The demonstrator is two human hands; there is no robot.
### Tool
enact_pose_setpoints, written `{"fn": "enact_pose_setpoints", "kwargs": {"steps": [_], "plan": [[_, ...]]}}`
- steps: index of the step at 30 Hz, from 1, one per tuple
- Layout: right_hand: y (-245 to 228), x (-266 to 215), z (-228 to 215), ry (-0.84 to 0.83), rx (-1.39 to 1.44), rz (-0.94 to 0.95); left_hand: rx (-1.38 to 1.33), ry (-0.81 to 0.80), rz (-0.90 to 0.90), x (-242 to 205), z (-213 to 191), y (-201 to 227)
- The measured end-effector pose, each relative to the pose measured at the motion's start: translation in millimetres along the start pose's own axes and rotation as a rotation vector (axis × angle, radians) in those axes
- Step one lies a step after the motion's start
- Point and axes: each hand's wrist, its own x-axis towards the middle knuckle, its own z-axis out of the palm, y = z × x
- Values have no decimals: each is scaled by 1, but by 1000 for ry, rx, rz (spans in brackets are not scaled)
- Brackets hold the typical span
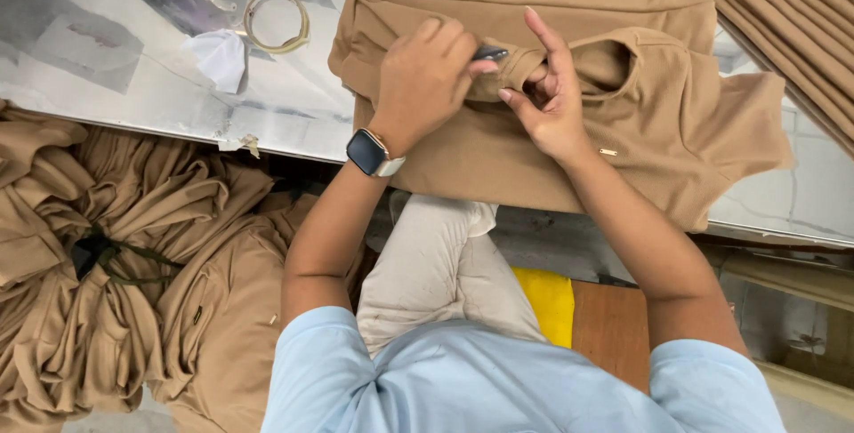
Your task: Trimming loose threads from t-shirts using a thread nipper and folding them neatly on a work table.
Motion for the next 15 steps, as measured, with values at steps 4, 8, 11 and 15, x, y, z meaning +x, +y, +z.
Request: {"fn": "enact_pose_setpoints", "kwargs": {"steps": [4, 8, 11, 15], "plan": [[5, 1, -4, -5, 6, -35, -365, -48, -260, -1, 15, -26], [-1, 5, -5, 10, 137, 81, -743, -133, -396, -11, 17, -53], [2, 8, -7, 41, 199, 106, -934, -348, -415, -23, 27, -63], [8, 9, -11, 115, 228, 87, -966, -197, -513, -22, 18, -64]]}}
